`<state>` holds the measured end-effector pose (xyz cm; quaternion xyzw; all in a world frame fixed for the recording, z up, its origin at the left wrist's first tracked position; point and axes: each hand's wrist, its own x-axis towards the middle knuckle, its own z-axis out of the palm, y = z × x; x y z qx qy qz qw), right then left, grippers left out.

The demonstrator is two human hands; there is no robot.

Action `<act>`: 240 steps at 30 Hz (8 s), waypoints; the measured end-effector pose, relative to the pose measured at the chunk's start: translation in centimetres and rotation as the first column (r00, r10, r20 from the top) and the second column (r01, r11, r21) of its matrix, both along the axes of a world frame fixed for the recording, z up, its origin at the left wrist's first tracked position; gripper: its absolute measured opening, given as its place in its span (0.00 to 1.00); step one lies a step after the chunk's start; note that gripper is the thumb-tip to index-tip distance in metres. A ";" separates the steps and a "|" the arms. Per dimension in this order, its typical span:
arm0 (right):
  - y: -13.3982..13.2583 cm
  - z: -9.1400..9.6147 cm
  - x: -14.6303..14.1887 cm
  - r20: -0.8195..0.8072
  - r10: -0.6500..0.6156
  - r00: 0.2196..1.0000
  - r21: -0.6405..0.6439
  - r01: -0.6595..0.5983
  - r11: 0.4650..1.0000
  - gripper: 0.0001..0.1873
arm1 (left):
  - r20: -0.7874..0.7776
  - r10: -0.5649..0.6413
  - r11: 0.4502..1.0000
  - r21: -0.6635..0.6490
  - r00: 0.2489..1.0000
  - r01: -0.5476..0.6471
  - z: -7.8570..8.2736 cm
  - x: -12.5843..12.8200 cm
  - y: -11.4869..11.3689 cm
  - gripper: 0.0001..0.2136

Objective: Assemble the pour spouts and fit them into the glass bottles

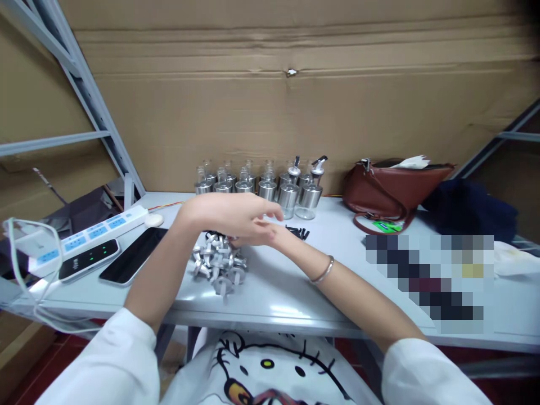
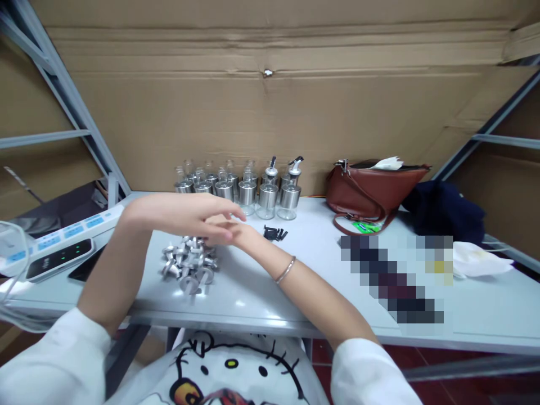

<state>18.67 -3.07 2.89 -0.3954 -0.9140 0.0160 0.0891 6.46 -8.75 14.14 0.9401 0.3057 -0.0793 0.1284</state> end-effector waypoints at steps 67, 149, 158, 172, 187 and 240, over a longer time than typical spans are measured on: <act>4.8 3.0 12.4 0.241 -0.254 0.937 -0.613 0.350 0.709 0.19 | 0.001 0.082 0.992 -0.097 0.997 -0.082 -3.9 0.9 7.5 0.11; 0.4 6.6 9.3 -0.846 -0.250 0.470 -0.397 -0.243 0.885 0.12 | 0.614 0.075 0.993 0.028 0.786 -0.116 -3.0 1.8 5.4 0.06; 0.0 6.7 9.3 -0.793 -0.260 0.550 -0.471 -0.284 0.835 0.14 | 0.617 0.050 0.995 0.036 0.786 -0.092 -3.2 1.7 5.7 0.06; -0.9 7.5 9.1 -0.754 -0.195 0.627 -0.450 -0.277 0.849 0.17 | 0.646 0.073 0.997 -0.035 0.760 -0.066 -3.2 1.8 5.4 0.08; 0.1 6.8 10.1 -0.742 -0.280 0.609 -0.507 -0.237 0.829 0.16 | 0.589 0.037 0.999 -0.020 0.807 -0.031 -3.2 2.0 5.5 0.06; -1.9 8.5 9.6 -0.517 -0.158 0.841 -0.492 -0.141 0.859 0.18 | -0.348 0.514 0.854 0.293 0.784 -0.430 -5.1 1.0 8.5 0.25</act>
